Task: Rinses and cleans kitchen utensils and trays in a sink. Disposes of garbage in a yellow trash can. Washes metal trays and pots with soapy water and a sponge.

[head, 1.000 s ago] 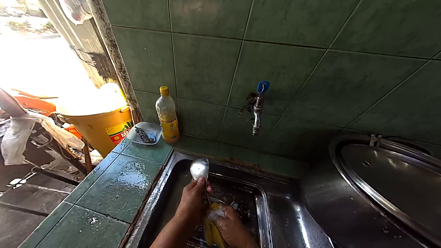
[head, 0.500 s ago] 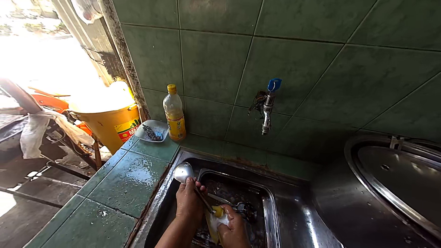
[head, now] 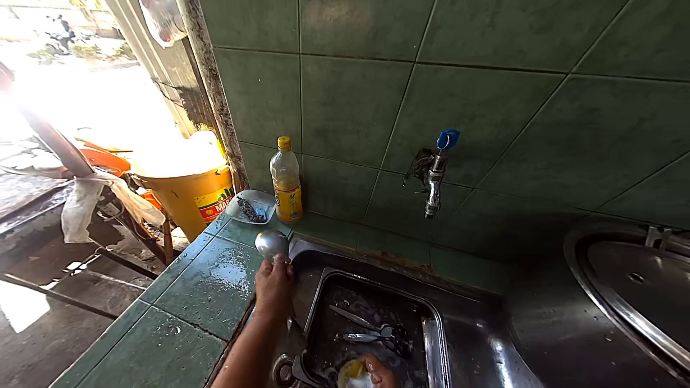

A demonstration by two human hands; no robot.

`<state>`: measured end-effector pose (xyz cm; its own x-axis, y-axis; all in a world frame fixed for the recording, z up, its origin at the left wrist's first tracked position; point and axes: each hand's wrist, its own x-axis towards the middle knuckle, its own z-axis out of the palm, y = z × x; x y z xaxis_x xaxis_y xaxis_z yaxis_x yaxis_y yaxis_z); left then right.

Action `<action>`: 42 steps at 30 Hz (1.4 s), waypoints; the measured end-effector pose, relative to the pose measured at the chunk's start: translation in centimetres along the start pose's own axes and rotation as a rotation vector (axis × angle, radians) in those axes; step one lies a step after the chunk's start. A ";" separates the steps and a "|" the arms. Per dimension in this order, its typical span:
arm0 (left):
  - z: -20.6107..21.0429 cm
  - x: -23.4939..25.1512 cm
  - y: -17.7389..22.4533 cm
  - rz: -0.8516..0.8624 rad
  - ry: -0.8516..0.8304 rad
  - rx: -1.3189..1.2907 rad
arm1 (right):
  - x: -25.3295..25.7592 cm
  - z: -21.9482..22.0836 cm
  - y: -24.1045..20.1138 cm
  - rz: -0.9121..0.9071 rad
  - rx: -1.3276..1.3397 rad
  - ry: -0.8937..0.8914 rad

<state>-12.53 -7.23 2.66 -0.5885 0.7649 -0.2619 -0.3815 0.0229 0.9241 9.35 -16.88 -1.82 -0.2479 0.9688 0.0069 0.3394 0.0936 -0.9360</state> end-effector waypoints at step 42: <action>3.3 -2.7 -13.1 -0.200 -0.577 1.245 | 7.5 -1.5 3.7 0.481 0.778 0.397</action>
<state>-3.61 -7.45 -7.86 -0.1082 0.8289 -0.5488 0.6366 0.4818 0.6021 10.11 -8.94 -4.69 0.1291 0.8842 -0.4490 -0.4000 -0.3679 -0.8394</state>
